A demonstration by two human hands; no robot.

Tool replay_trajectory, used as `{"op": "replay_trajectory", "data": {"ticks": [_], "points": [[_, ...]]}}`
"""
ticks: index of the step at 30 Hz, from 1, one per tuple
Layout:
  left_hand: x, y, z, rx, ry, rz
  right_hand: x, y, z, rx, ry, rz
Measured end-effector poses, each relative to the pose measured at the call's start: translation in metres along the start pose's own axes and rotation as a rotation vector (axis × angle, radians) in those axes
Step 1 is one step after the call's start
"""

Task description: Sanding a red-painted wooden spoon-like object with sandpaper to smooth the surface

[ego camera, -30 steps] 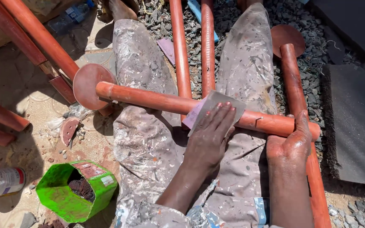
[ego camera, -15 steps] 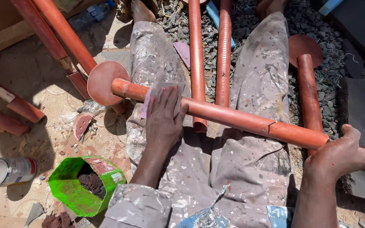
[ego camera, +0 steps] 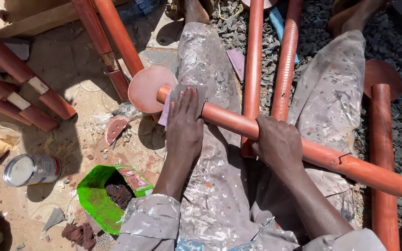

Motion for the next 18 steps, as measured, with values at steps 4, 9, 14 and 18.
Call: {"op": "replay_trajectory", "data": {"ticks": [4,9,14,18], "points": [[-0.017,-0.08,-0.02,-0.089,0.098,-0.108,0.011,-0.006,-0.008,0.091,0.053,-0.138],[0.013,0.014,-0.012,-0.076,0.031,-0.097,0.01,-0.015,0.037,0.184,0.312,-0.134],[-0.013,-0.082,-0.008,-0.19,0.003,-0.135,0.028,-0.015,0.033,0.271,0.444,-0.295],[-0.029,-0.097,-0.011,-0.251,0.076,-0.241,0.034,-0.055,0.001,0.473,0.688,-0.234]]}}
Point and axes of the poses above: each hand's wrist, its own x-axis towards the middle knuckle, its own z-axis out of the back of the hand, y = z × x, the point moved 2 cm from there along x, towards the middle knuckle, and after that the axes turned 5 degrees about -y, right-handed, at the moved point
